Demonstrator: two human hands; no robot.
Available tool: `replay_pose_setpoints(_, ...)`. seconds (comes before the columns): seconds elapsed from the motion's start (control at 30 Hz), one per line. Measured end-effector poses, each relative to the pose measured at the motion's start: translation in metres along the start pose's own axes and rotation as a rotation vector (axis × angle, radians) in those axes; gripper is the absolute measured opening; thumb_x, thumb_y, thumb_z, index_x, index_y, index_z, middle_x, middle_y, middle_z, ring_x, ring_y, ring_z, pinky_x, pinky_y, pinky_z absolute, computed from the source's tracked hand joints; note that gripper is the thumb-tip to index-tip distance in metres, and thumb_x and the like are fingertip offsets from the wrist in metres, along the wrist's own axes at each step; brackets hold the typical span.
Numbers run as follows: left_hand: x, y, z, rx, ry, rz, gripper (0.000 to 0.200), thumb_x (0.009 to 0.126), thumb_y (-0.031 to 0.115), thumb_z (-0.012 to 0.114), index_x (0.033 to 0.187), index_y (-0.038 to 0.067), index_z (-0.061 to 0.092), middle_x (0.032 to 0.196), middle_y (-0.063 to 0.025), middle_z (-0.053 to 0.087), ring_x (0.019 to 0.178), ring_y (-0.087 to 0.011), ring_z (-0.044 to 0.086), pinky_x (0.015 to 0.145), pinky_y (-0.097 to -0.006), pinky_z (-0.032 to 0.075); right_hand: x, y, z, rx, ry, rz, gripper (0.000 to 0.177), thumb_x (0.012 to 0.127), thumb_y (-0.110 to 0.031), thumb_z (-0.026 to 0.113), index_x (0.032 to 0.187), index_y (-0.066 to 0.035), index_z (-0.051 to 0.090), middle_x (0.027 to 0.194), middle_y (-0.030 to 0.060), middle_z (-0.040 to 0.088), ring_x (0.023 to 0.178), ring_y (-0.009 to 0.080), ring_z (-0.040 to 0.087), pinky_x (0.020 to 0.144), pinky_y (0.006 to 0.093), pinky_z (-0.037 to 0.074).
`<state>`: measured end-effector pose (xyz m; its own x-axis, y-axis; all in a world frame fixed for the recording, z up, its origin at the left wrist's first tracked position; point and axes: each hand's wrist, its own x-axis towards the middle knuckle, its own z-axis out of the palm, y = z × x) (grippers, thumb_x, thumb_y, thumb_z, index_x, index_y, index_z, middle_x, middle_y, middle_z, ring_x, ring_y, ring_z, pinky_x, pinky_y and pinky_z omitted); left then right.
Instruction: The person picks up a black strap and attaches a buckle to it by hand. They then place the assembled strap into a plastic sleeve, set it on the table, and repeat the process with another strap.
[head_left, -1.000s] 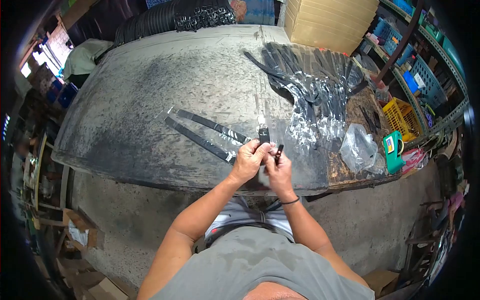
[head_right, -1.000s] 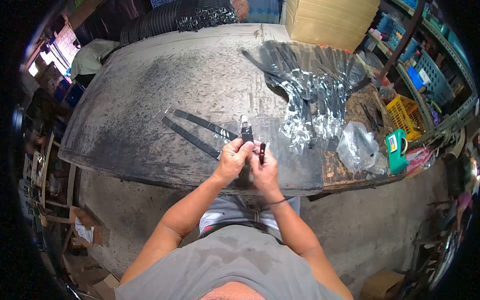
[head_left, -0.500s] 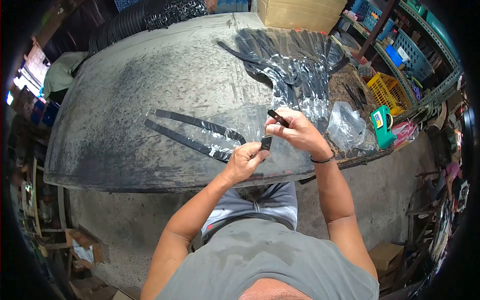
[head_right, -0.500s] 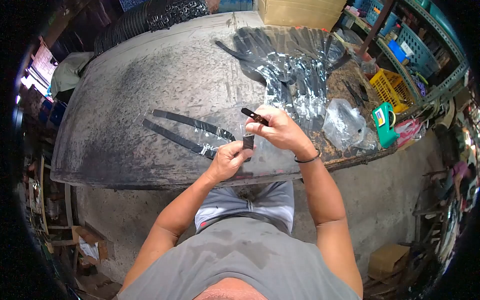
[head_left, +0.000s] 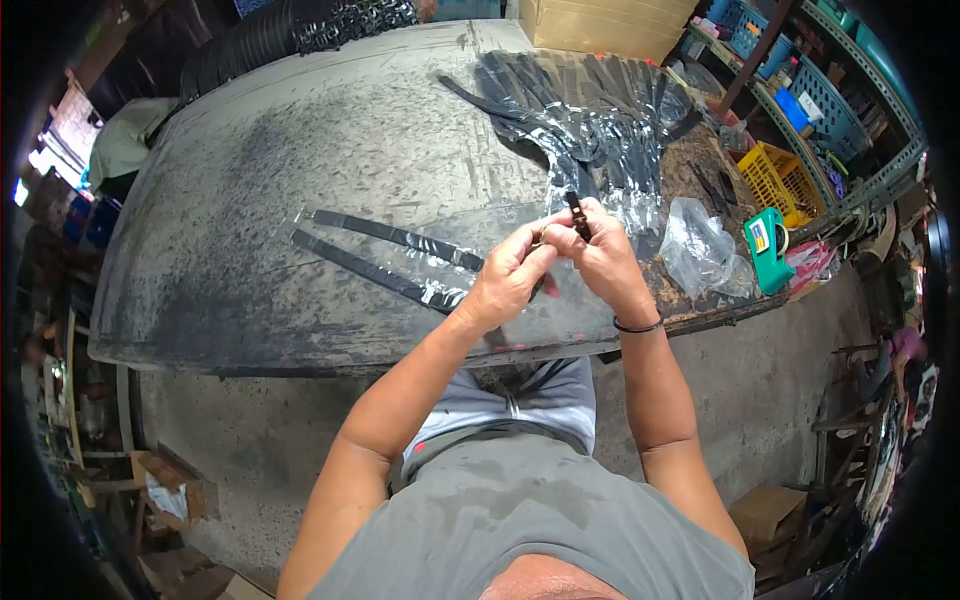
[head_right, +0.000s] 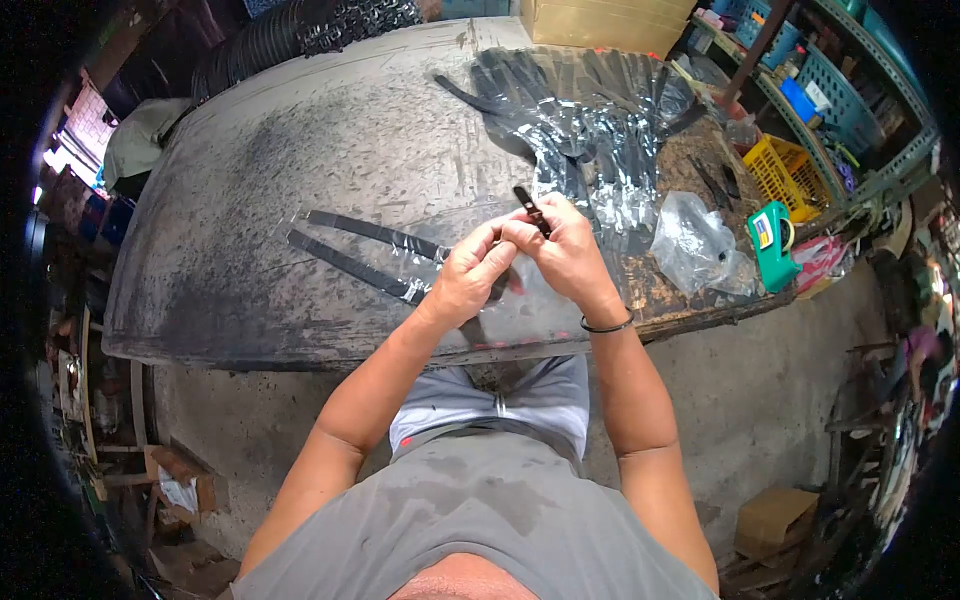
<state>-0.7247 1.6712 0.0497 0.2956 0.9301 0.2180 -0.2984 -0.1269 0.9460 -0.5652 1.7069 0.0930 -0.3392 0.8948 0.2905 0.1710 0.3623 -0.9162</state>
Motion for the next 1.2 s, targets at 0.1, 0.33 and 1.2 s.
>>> replay_pose_setpoints(0.1, -0.005, -0.015, 0.004, 0.067, -0.015, -0.094, 0.03, 0.099, 0.021, 0.046, 0.118, -0.001, 0.052, 0.094, -0.0089, 0.063, 0.067, -0.0093, 0.056, 0.062, -0.0229, 0.048, -0.006, 0.001, -0.006, 0.025, 0.038, 0.03, 0.015, 0.086, -0.014, 0.066, 0.084, 0.0, 0.064, 0.082, 0.0042, 0.053, 0.074, 0.0121, 0.057, 0.066, 0.026, 0.045)
replay_pose_setpoints(0.33, -0.013, -0.016, 0.008, 0.007, 0.087, -0.159, 0.026, 0.098, 0.018, 0.044, 0.116, 0.0, 0.052, 0.09, -0.0086, 0.065, 0.053, -0.0064, 0.05, 0.048, -0.0204, 0.043, -0.017, 0.022, 0.001, 0.133, 0.061, 0.191, 0.026, 0.097, -0.026, 0.052, 0.099, -0.002, 0.062, 0.092, 0.0051, 0.06, 0.075, 0.0106, 0.057, 0.068, 0.0257, 0.046)
replay_pose_setpoints(1.2, -0.023, -0.011, -0.002, -0.004, 0.026, -0.322, 0.021, 0.094, 0.013, 0.048, 0.112, 0.003, 0.054, 0.085, -0.0062, 0.066, 0.044, -0.0039, 0.047, 0.038, -0.0182, 0.038, -0.023, 0.024, -0.004, -0.242, 0.032, -0.422, 0.017, 0.077, -0.012, 0.072, 0.092, -0.005, 0.067, 0.095, 0.0104, 0.06, 0.097, 0.0243, 0.058, 0.08, 0.0355, 0.047)
